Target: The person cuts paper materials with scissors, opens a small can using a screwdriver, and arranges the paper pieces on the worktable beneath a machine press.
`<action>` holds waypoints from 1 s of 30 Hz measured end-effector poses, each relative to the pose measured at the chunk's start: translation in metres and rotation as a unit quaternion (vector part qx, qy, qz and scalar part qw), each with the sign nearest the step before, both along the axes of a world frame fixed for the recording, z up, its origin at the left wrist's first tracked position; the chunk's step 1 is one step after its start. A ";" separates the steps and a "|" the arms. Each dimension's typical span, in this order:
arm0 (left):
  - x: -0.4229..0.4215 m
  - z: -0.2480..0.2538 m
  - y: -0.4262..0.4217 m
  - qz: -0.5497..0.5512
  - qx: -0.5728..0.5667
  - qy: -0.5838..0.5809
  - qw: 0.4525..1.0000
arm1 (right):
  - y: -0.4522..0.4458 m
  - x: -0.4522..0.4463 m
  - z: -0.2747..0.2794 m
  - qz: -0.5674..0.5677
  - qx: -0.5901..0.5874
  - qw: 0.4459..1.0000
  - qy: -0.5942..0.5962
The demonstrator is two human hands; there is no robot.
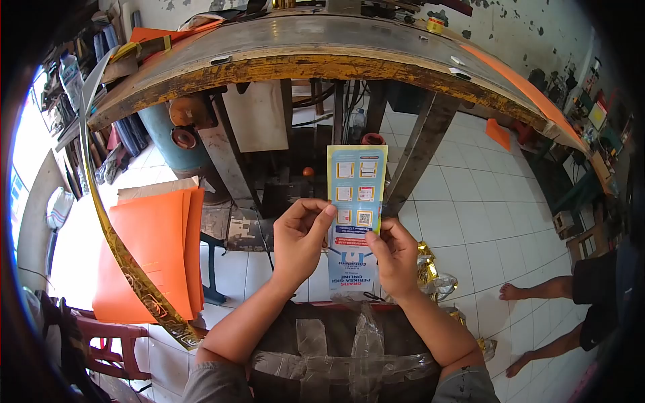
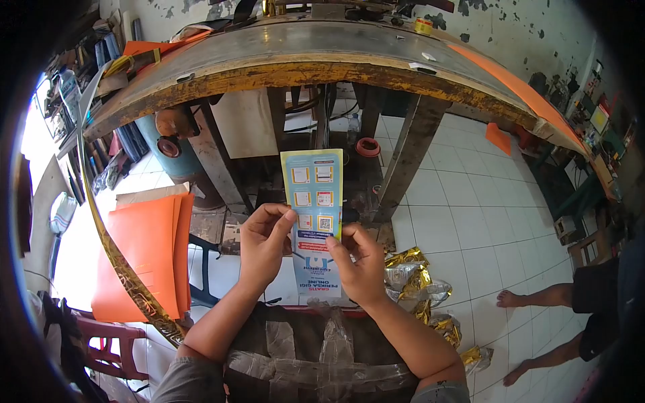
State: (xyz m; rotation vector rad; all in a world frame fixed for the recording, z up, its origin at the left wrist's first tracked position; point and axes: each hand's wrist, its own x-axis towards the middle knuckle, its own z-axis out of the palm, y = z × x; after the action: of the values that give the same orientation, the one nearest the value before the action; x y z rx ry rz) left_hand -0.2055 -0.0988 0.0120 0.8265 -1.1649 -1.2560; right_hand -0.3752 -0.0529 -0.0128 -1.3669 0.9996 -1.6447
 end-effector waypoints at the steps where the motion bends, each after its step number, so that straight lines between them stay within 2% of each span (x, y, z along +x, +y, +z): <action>1: 0.000 0.000 0.000 -0.004 -0.005 0.002 1.000 | 0.000 0.001 0.000 -0.003 -0.006 1.000 0.002; 9: -0.003 -0.002 0.003 -0.037 -0.009 0.036 0.999 | 0.003 0.000 0.000 -0.015 -0.003 1.000 -0.002; 12: -0.002 -0.005 0.003 -0.063 -0.015 -0.004 0.998 | 0.003 0.000 -0.002 -0.006 0.008 1.000 -0.008; 30: -0.004 -0.008 0.003 -0.063 -0.029 -0.008 0.998 | 0.003 0.003 0.003 -0.020 0.007 0.999 -0.035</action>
State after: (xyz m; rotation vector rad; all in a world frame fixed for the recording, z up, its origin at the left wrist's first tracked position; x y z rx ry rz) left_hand -0.2092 -0.0956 0.0036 0.7311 -1.2759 -1.3146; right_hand -0.3726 -0.0501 -0.0103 -1.2788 1.0026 -1.6991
